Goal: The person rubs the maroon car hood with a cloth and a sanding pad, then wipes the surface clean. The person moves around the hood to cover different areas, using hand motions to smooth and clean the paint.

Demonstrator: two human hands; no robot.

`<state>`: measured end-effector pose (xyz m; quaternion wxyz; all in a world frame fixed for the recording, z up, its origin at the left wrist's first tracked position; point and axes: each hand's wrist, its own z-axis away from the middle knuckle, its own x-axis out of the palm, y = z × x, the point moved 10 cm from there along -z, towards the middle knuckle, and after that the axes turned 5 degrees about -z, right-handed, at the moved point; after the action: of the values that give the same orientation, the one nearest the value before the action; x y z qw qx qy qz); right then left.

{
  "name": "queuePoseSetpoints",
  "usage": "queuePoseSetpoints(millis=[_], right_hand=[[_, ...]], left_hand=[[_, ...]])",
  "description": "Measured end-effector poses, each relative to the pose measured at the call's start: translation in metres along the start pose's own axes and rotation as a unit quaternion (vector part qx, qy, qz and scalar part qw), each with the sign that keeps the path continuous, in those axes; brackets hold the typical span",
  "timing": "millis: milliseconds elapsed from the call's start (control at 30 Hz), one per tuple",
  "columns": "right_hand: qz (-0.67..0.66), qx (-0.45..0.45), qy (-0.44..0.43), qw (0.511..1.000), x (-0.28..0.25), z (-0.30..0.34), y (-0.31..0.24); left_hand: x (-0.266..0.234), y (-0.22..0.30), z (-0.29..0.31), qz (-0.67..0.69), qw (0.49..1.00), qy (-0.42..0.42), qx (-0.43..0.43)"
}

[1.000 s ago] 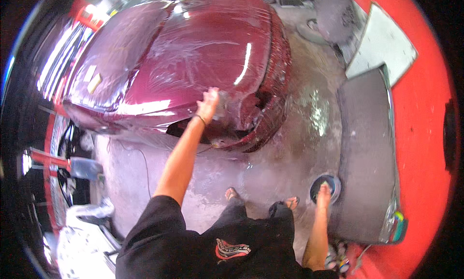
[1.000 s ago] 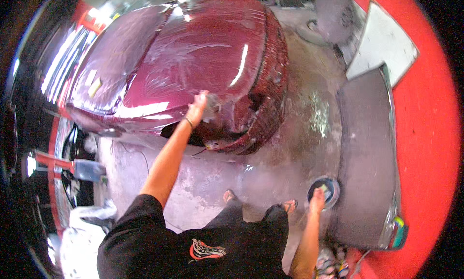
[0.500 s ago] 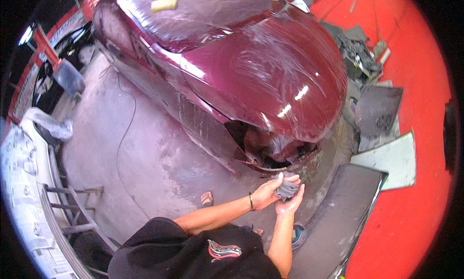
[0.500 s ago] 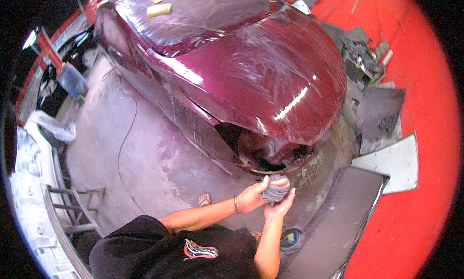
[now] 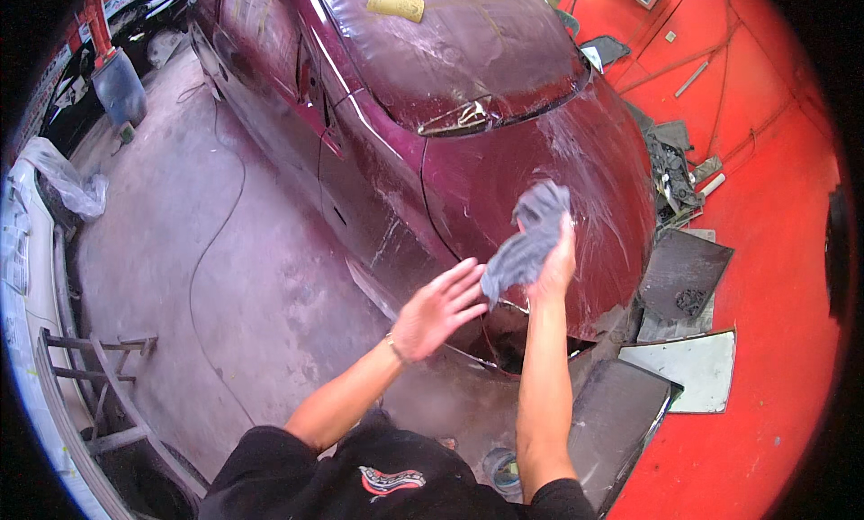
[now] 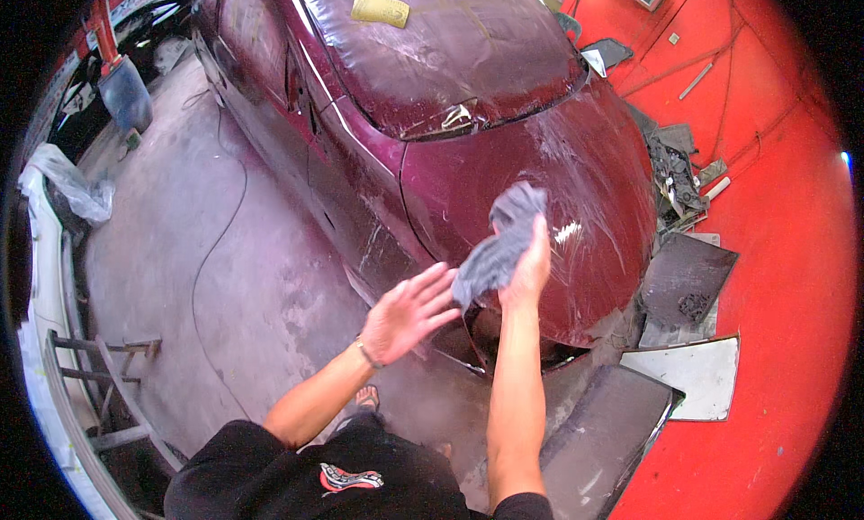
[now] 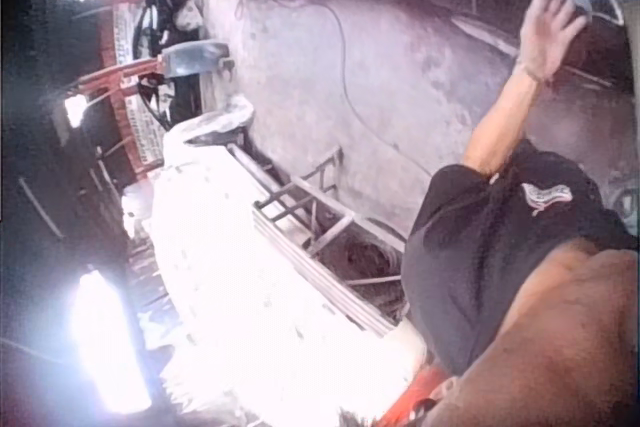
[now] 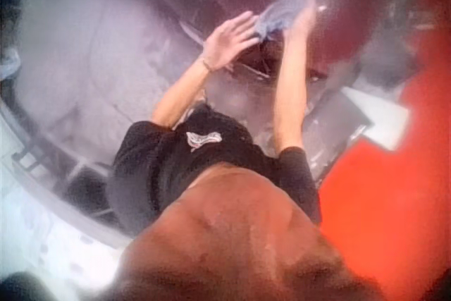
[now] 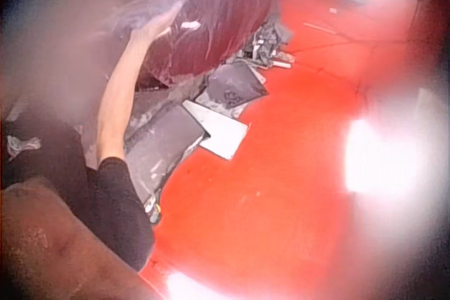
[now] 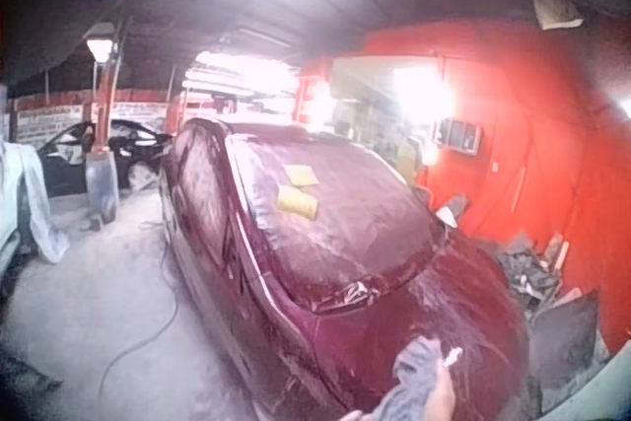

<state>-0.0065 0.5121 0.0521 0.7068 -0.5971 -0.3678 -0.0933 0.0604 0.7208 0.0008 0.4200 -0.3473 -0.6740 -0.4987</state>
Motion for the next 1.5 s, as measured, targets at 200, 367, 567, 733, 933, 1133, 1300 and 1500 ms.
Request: queuePoseSetpoints(millis=[200,367,567,733,933,1133,1300,1500], right_hand=[[0.673,-0.181,-0.107,0.709,0.063,-0.082,0.093],[0.774,-0.219,-0.085,0.588,0.136,-0.058,0.140],[0.742,-0.233,-0.098,0.621,0.108,-0.070,0.134],[0.767,-0.234,0.023,0.597,-0.030,-0.090,0.024],[0.798,-0.127,0.256,0.530,-0.389,-0.087,-0.097],[0.725,0.003,0.338,0.600,-0.474,-0.059,-0.091],[0.793,-0.074,0.146,0.587,-0.183,-0.082,-0.019],[0.757,-0.210,-0.050,0.617,0.072,-0.136,0.076]], left_hand=[[-0.090,0.074,0.098,-0.261,0.948,0.184,0.012],[-0.099,0.123,0.094,-0.497,0.841,0.211,0.038],[-0.023,0.139,-0.082,-0.722,0.665,0.032,0.188],[-0.003,0.157,-0.211,-0.874,0.414,-0.054,0.248],[-0.060,0.117,-0.283,-0.959,0.225,-0.068,0.156],[-0.053,0.109,-0.280,-0.958,0.252,-0.059,0.126],[-0.041,0.127,-0.268,-0.946,0.281,-0.040,0.155],[-0.041,0.145,-0.268,-0.913,0.346,0.005,0.215]])
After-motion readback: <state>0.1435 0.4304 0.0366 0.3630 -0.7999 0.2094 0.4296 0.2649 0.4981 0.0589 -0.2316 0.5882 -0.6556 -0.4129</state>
